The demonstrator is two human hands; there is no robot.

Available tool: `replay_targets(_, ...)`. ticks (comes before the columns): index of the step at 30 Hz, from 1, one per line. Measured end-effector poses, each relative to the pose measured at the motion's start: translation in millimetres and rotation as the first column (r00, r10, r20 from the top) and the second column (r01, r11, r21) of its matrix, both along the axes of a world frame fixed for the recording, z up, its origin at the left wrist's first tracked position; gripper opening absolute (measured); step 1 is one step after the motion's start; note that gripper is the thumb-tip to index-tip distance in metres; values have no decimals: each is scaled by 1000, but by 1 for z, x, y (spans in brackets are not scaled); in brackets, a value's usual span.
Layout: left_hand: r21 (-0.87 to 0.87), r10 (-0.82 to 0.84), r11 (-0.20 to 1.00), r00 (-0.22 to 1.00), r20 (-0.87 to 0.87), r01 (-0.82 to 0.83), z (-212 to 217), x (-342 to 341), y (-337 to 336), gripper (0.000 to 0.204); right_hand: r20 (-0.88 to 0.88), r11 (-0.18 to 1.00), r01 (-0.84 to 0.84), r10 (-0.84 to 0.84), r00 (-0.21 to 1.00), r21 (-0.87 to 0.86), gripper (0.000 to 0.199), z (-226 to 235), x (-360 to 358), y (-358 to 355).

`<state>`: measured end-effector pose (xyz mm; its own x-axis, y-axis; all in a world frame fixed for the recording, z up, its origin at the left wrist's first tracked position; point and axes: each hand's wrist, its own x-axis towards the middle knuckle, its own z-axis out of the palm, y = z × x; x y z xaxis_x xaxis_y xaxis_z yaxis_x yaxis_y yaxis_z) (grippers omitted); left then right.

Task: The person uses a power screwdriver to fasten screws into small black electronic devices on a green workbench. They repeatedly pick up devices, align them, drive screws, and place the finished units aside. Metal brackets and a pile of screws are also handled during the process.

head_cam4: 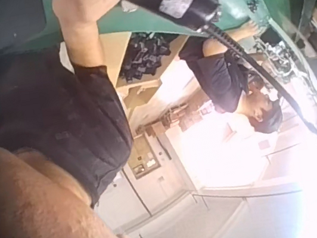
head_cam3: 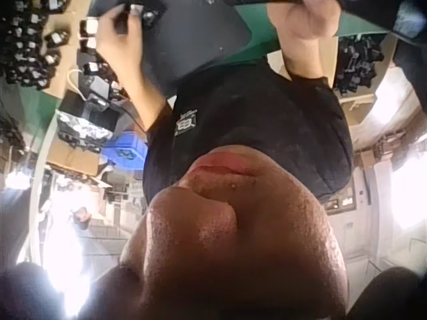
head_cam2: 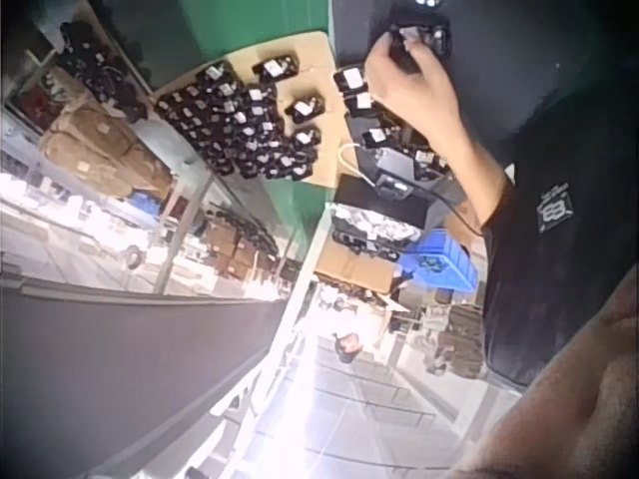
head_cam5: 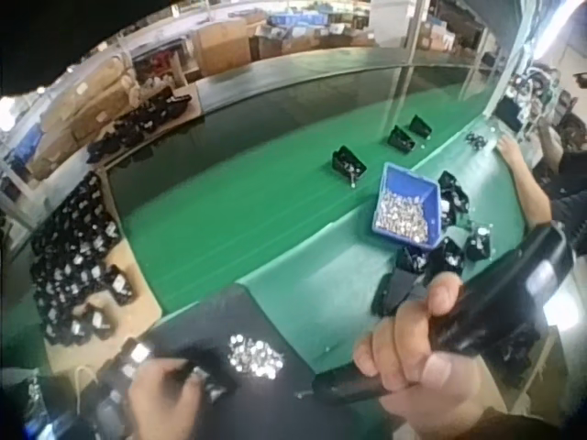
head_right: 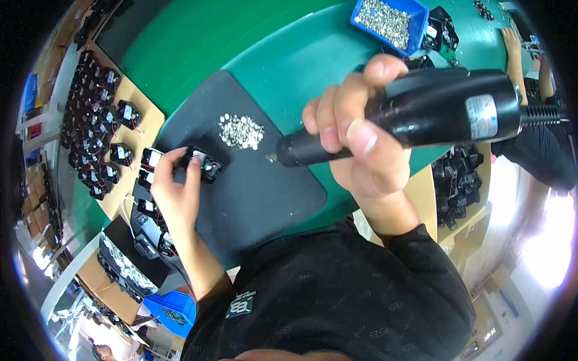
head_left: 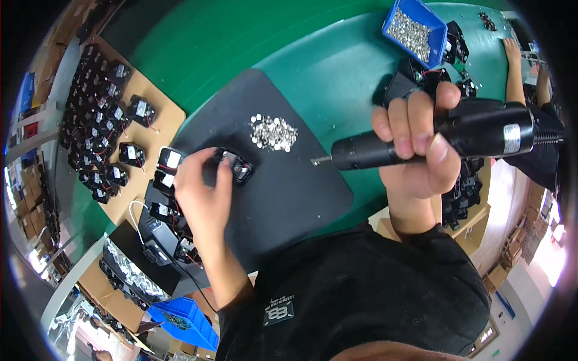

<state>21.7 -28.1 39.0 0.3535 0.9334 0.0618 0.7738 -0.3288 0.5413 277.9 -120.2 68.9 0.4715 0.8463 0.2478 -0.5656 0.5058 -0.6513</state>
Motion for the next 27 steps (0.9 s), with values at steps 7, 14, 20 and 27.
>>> replay_targets(7,213,-342,925,933,112,314,10,5,-13,48,13,993,-9,7,1000,114,46,5,-24,-3)
replay_targets(14,250,-470,880,818,332,404,-1,17,-41,30,-2,994,-35,35,999,101,36,18,-51,-6)
replay_targets(20,262,-413,909,788,456,325,-7,17,-44,20,6,993,-72,72,997,88,37,18,-55,-7)
replay_targets(27,269,-405,909,823,398,317,-9,8,-40,21,30,995,-78,76,997,55,39,16,-61,-3)
